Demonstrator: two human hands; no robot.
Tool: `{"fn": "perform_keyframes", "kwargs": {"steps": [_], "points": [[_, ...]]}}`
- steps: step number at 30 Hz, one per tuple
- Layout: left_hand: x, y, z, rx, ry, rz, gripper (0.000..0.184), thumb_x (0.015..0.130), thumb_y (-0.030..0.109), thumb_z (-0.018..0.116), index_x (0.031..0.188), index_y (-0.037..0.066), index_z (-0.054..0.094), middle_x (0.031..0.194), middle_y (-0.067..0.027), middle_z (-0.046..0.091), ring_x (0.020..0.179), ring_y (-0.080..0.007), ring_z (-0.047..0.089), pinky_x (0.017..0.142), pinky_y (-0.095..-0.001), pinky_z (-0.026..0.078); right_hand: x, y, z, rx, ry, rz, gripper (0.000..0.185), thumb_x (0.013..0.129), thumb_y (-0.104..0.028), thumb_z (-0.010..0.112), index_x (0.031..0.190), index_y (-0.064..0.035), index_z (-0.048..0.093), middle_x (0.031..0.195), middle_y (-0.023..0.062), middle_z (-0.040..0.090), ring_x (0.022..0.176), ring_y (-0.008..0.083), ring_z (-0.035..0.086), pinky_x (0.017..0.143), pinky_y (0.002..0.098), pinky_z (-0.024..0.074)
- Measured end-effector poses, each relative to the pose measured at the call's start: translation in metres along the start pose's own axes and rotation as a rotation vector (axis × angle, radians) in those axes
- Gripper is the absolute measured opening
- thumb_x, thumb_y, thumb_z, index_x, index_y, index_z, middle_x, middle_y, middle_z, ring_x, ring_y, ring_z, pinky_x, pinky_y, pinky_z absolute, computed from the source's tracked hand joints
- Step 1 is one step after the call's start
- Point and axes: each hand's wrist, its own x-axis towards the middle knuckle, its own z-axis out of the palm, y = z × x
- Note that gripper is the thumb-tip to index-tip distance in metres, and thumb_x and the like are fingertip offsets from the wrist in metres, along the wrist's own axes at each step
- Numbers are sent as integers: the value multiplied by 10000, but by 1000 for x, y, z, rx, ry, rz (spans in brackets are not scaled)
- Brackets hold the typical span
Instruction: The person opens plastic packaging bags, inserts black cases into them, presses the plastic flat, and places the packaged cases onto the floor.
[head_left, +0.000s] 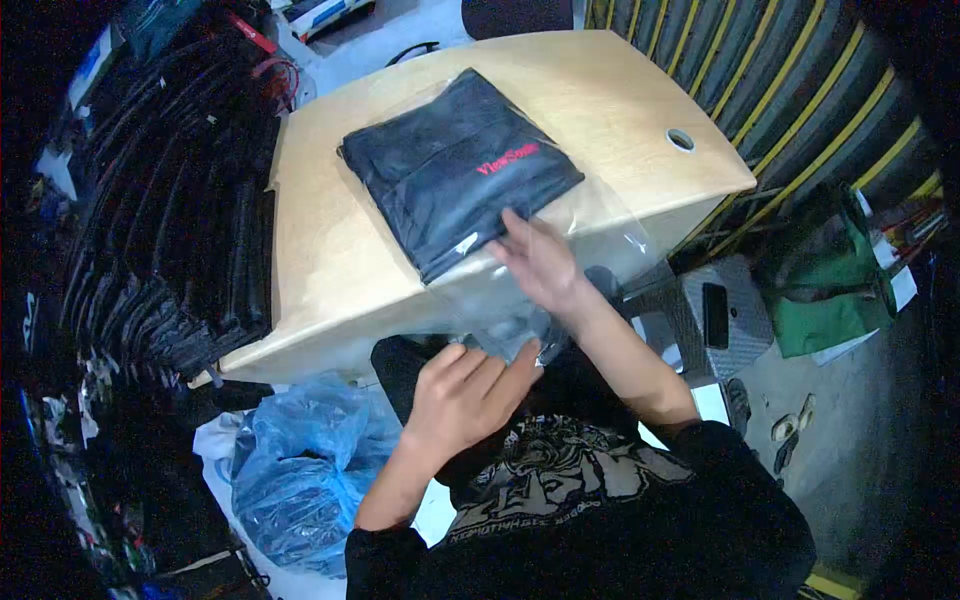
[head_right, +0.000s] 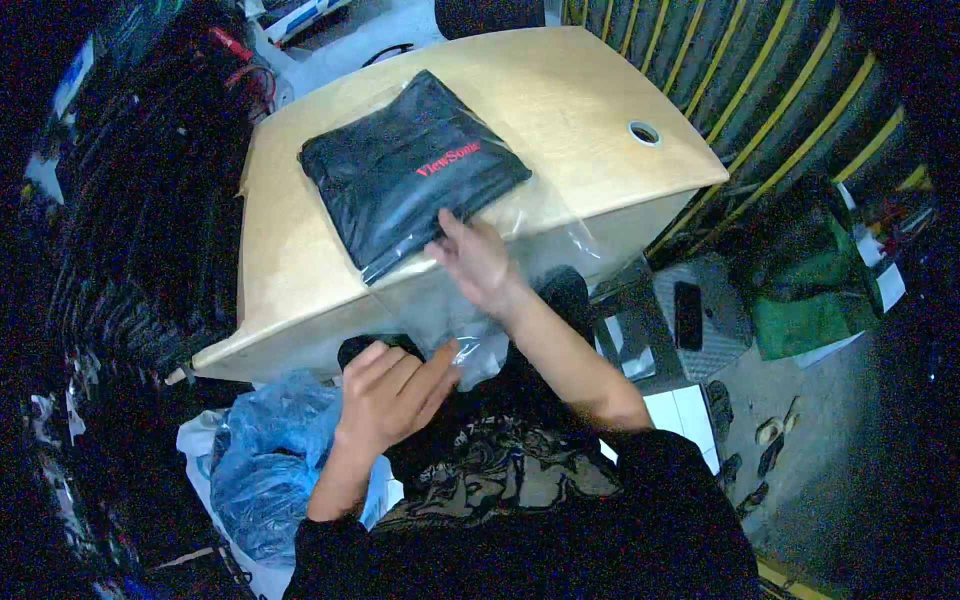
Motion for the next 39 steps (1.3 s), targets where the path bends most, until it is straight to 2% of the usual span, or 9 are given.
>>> {"fn": "perform_keyframes", "kwargs": {"steps": [5, 7, 10, 13, 17, 20, 25, 36, 39], "points": [[-9, -19, -3, -218, 172, -186, 259, 695, 98, 737, 941, 30, 693, 580, -31, 533, 504, -161, 514, 511, -277, 397, -71, -13, -9, -381, -143, 253, 381, 867, -134, 663, 1194, 29, 553, 1112, 95, 615, 1004, 193, 606, 912, 333, 484], [0, -51, 0, -179, 342, -341, 214, 760, 35, 661, 972, 25, 684, 672, -108, 617, 573, -223, 595, 557, -328, 469, -100, -29, -24, -1327, -797, 91, 505, 908, -196, 614, 1343, -9, 440, 1240, 141, 588, 1042, 209, 610, 912, 334, 483], [49, -124, -3, -240, 331, -698, 230, 879, 130, 568, 1053, -6, 633, 900, -186, 665, 801, -337, 653, 734, -379, 503, -105, -99, 35, -1234, -1771, 621, 573, 953, -299, 517, 1408, -2, 335, 1304, 193, 527, 1099, 259, 591, 937, 324, 464], [75, -221, 38, 126, 238, -662, 457, 920, 325, 514, 1214, -22, 551, 1223, -235, 560, 1139, -369, 535, 926, -415, 446, -44, -142, 62, -1072, -1307, 200, 550, 893, -237, 589, 1353, 12, 419, 1238, 218, 567, 1040, 333, 614, 921, 369, 487], [122, -265, 78, 393, -98, -884, 612, 920, 485, 417, 1361, 62, 439, 1446, -178, 363, 1354, -328, 308, 1054, -501, 301, 154, -141, 78, -1667, -465, -623, 627, 856, -382, 577, 1383, -84, 412, 1333, 176, 478, 1172, 327, 477, 993, 415, 378], [128, -288, 107, 343, -232, -990, 632, 924, 518, 351, 1414, 121, 386, 1489, -145, 314, 1395, -317, 241, 1111, -510, 190, 259, -107, 38, -1892, -185, -750, 644, 852, -482, 524, 1400, -162, 414, 1442, 130, 379, 1318, 314, 336, 1081, 464, 268], [123, -285, 133, 290, -393, -1016, 626, 940, 504, 312, 1436, 124, 347, 1485, -151, 320, 1398, -295, 244, 1133, -497, 132, 255, -102, 30, -2033, -7, -310, 711, 886, -602, 381, 1447, -169, 327, 1538, 46, 227, 1426, 252, 162, 1114, 574, 167], [101, -267, 116, 246, 81, -726, 588, 944, 454, 387, 1375, 56, 425, 1443, -232, 347, 1367, -370, 281, 1102, -564, 153, 210, -124, -4, -1754, -245, -661, 619, 921, -457, 490, 1417, -105, 374, 1498, 199, 265, 1399, 343, 224, 1120, 461, 213], [77, -227, 111, 187, -243, -811, 590, 928, 479, 412, 1422, 158, 380, 1488, -157, 308, 1385, -342, 254, 1115, -545, 136, 139, -127, 8, -1920, -331, -590, 543, 952, -403, 486, 1420, -147, 384, 1508, 212, 230, 1409, 351, 194, 1134, 418, 190]]}}
